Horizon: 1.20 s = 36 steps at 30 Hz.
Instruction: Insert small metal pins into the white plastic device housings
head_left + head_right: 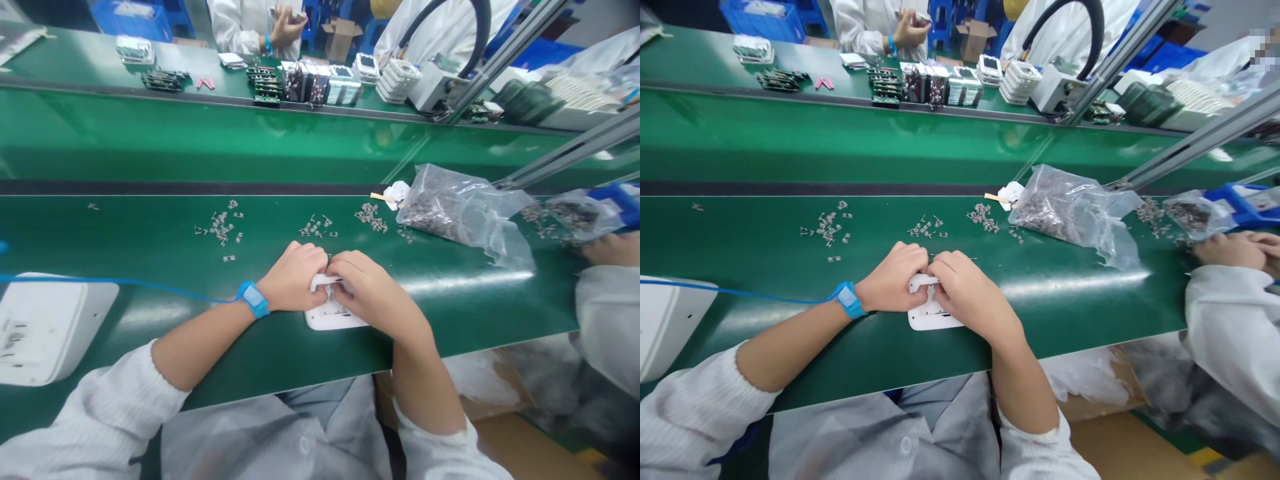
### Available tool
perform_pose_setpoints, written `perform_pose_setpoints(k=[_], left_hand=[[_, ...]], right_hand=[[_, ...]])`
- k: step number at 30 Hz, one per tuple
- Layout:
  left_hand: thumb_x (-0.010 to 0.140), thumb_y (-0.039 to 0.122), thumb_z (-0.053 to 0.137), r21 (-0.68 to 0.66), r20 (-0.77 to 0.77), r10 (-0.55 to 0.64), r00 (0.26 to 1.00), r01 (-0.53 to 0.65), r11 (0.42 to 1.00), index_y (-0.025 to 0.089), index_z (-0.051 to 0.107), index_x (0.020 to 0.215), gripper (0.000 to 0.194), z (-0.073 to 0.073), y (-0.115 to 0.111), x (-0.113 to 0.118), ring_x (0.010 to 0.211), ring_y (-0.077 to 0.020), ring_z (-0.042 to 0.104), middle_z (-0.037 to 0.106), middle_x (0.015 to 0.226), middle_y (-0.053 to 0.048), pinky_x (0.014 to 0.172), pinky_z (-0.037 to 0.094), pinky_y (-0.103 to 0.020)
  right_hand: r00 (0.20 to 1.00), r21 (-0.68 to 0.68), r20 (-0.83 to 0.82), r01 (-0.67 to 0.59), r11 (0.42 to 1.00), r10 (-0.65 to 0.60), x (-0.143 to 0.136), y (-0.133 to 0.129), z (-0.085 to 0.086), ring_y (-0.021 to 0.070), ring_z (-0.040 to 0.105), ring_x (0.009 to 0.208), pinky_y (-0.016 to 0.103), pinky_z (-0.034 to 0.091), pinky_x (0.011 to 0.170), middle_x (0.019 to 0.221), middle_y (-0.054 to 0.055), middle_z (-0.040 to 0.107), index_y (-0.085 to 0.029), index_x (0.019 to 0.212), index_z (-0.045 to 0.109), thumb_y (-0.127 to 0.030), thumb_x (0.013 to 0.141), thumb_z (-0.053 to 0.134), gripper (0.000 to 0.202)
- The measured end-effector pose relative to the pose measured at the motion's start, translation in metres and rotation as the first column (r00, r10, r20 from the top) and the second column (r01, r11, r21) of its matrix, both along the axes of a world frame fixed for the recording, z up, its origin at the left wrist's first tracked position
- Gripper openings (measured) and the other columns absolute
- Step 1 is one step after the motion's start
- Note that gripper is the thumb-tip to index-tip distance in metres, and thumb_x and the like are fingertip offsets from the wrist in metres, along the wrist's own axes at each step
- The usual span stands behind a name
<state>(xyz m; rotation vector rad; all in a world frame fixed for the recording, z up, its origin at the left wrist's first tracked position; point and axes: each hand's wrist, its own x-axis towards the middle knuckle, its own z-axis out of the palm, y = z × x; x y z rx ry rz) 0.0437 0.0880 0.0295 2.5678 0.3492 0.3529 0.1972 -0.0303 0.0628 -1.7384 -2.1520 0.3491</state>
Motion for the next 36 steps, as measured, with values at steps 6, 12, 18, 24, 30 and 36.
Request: perform_pose_setpoints(k=[6,12,18,24,30,36], left_hand=[[0.070,0.028,0.052,-0.010,0.010,0.019,1.000,-0.019,1.000,0.022,0.033,0.074,0.020,-0.001,0.000,0.002,0.077,-0.0188,0.048,0.053,0.077,-0.001,0.071,0.029,-0.037],[0.068,0.027,0.055,-0.071,0.012,-0.042,0.999,0.043,0.997,0.021,0.037,0.074,0.019,-0.001,0.000,0.001,0.075,-0.0175,0.047,0.052,0.074,0.001,0.071,0.028,-0.036],[0.070,0.028,0.057,-0.096,0.046,-0.064,0.997,0.069,0.993,0.021,0.039,0.075,0.020,-0.002,0.000,0.002,0.075,-0.0168,0.048,0.054,0.076,0.002,0.071,0.028,-0.035],[0.070,0.030,0.059,-0.098,0.044,-0.069,0.997,0.073,0.993,0.021,0.039,0.075,0.022,-0.003,0.001,0.001,0.074,-0.0166,0.048,0.054,0.076,0.002,0.070,0.027,-0.035],[0.069,0.030,0.058,-0.114,0.026,-0.057,0.998,0.059,0.992,0.021,0.040,0.075,0.020,-0.001,0.001,0.002,0.074,-0.0164,0.049,0.054,0.075,0.002,0.070,0.028,-0.035],[0.068,0.029,0.056,-0.119,0.012,-0.052,0.999,0.053,0.992,0.021,0.042,0.076,0.018,0.000,0.000,0.003,0.076,-0.0167,0.050,0.054,0.075,0.002,0.071,0.029,-0.035]], right_hand=[[0.996,-0.012,-0.077,-0.037,0.999,0.036,0.005,-0.004,0.008,0.0228,0.055,0.097,0.037,0.048,0.085,0.104,0.009,0.061,-0.018,0.093,0.061,-0.006,0.088,0.052,0.015],[0.970,-0.140,-0.183,-0.189,0.972,0.162,0.016,-0.009,0.024,0.0190,0.055,0.095,0.033,0.047,0.080,0.114,0.010,0.055,-0.019,0.081,0.071,-0.010,0.087,0.059,0.016],[0.963,-0.141,-0.175,-0.228,0.963,0.202,0.015,-0.008,0.023,0.0182,0.052,0.088,0.033,0.044,0.076,0.111,0.010,0.054,-0.019,0.081,0.074,-0.010,0.087,0.061,0.017],[0.957,-0.149,-0.198,-0.242,0.959,0.211,0.016,-0.008,0.024,0.0185,0.052,0.090,0.033,0.044,0.076,0.112,0.011,0.053,-0.018,0.078,0.075,-0.010,0.088,0.061,0.019],[0.959,-0.181,-0.185,-0.247,0.952,0.214,0.011,-0.004,0.029,0.0186,0.051,0.092,0.032,0.043,0.077,0.106,0.010,0.051,-0.018,0.072,0.075,-0.007,0.087,0.061,0.023],[0.965,-0.185,-0.176,-0.225,0.957,0.193,0.007,-0.003,0.029,0.0178,0.049,0.088,0.031,0.041,0.074,0.102,0.009,0.050,-0.018,0.070,0.075,-0.004,0.086,0.060,0.025]])
